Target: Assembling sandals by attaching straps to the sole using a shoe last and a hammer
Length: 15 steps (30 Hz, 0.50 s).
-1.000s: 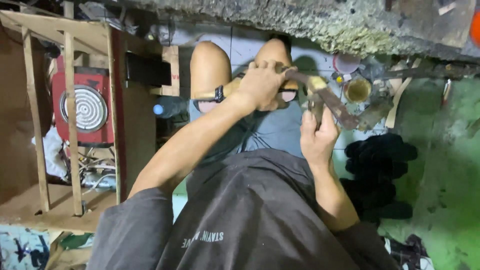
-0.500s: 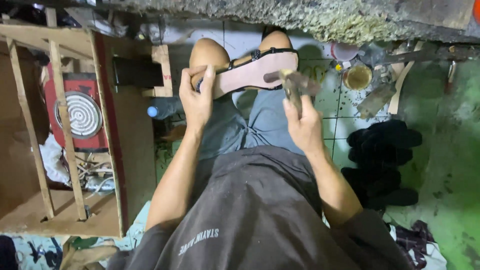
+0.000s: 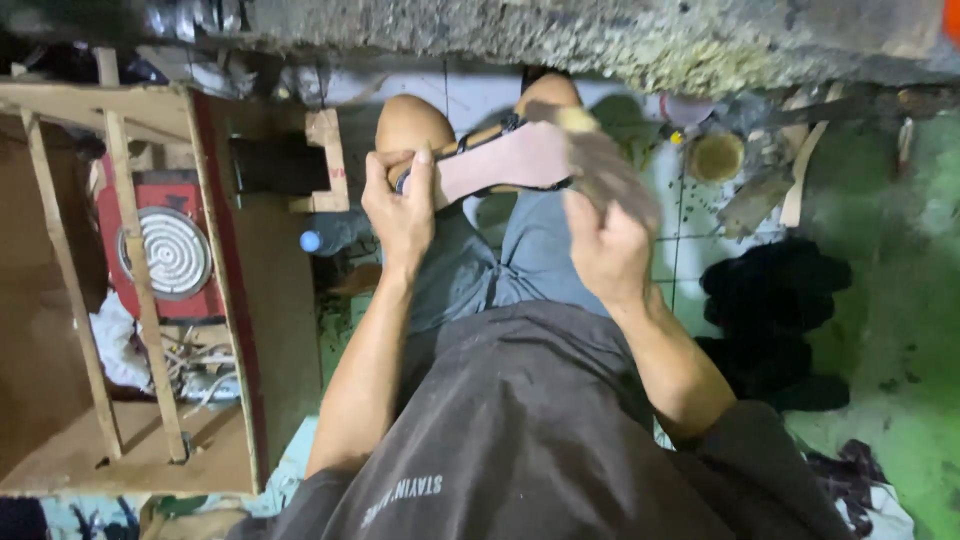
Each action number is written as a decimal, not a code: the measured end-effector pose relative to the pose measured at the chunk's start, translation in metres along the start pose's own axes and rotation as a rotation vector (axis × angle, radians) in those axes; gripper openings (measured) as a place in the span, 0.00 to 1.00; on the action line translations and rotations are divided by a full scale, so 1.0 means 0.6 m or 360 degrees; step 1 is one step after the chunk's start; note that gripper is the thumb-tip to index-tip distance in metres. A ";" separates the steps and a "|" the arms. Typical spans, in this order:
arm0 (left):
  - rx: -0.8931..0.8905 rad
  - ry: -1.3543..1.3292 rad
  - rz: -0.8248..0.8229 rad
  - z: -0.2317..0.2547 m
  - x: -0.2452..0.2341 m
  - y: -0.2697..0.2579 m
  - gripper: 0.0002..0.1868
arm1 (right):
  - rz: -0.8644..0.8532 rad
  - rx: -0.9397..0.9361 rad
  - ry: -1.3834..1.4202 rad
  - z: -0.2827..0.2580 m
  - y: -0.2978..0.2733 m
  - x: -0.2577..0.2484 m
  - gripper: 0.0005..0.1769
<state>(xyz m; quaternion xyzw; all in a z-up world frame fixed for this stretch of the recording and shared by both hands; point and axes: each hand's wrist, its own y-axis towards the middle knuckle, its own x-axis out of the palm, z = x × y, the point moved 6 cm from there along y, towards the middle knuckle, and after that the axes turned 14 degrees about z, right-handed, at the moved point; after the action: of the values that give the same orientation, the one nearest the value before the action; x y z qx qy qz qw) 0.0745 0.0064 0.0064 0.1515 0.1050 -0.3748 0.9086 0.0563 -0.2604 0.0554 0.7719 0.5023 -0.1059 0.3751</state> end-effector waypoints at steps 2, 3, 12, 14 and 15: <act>-0.0004 -0.0064 0.0039 -0.003 0.006 -0.011 0.13 | 0.0196 -0.0081 -0.0068 -0.004 -0.009 -0.031 0.16; -0.0008 -0.0055 0.0042 -0.005 0.004 -0.012 0.13 | 0.0188 -0.0077 -0.0064 0.004 -0.017 -0.010 0.16; 0.0013 -0.0012 -0.0001 -0.016 0.006 -0.014 0.13 | -0.0151 -0.0087 0.0223 -0.007 -0.044 0.043 0.16; 0.0028 -0.0002 -0.0050 0.000 0.013 0.000 0.13 | -0.0438 -0.0036 -0.0056 0.002 -0.032 0.066 0.21; 0.0047 -0.0032 -0.0062 0.005 0.019 -0.001 0.13 | -0.0405 -0.0045 -0.0071 -0.003 -0.014 0.047 0.21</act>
<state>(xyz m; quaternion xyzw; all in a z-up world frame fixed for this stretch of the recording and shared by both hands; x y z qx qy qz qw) 0.0823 -0.0024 0.0055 0.1591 0.0933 -0.3956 0.8997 0.0618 -0.2377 0.0375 0.6939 0.5892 -0.1626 0.3806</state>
